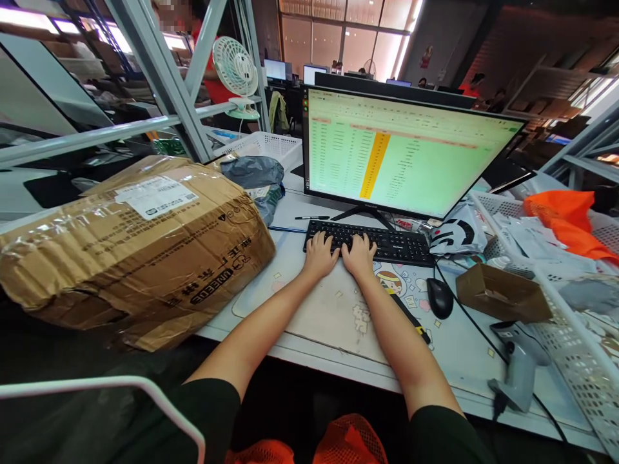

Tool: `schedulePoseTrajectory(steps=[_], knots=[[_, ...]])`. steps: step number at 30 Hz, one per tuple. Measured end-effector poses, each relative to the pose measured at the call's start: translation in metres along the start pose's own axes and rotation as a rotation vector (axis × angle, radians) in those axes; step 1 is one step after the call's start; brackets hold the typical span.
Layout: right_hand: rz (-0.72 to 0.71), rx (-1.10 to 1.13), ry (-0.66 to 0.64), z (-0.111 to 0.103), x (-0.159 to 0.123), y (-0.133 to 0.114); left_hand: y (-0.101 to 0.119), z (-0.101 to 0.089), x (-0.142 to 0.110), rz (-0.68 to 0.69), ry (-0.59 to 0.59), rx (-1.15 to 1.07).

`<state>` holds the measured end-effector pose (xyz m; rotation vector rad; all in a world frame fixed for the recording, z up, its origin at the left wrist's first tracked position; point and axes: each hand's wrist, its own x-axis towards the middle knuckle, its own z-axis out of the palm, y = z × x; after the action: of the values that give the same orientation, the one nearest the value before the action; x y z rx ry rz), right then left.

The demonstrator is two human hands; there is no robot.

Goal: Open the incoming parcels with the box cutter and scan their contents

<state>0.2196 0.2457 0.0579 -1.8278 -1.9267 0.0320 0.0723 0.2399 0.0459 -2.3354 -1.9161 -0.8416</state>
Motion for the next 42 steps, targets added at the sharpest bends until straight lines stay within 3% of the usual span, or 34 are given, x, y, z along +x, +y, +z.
schedulePoseTrajectory(steps=[3, 6, 10, 18, 26, 36, 39, 42], knots=[[0.125, -0.041, 0.087, -0.007, 0.007, 0.013, -0.002, 0.001, 0.000, -0.001, -0.010, -0.004], [0.238, -0.066, 0.054, -0.013, 0.014, 0.029, -0.003, 0.002, 0.000, 0.002, -0.016, -0.014], [0.247, -0.056, 0.039, -0.013, 0.018, 0.038, -0.004, 0.003, -0.001, 0.004, -0.006, -0.011], [0.298, -0.052, 0.074, -0.014, 0.016, 0.037, -0.002, 0.004, -0.001, -0.020, 0.053, -0.040], [0.320, -0.071, 0.038, -0.019, 0.015, 0.033, -0.001, 0.001, 0.000, -0.011, 0.041, -0.043], [0.306, -0.055, 0.100, -0.013, 0.014, 0.032, 0.002, -0.001, -0.002, -0.008, 0.006, -0.009], [0.201, -0.041, 0.150, -0.012, 0.011, 0.028, 0.003, 0.000, -0.001, -0.015, -0.005, 0.003], [0.026, -0.028, 0.082, -0.009, 0.006, 0.020, 0.001, 0.003, 0.000, -0.002, 0.010, 0.011]])
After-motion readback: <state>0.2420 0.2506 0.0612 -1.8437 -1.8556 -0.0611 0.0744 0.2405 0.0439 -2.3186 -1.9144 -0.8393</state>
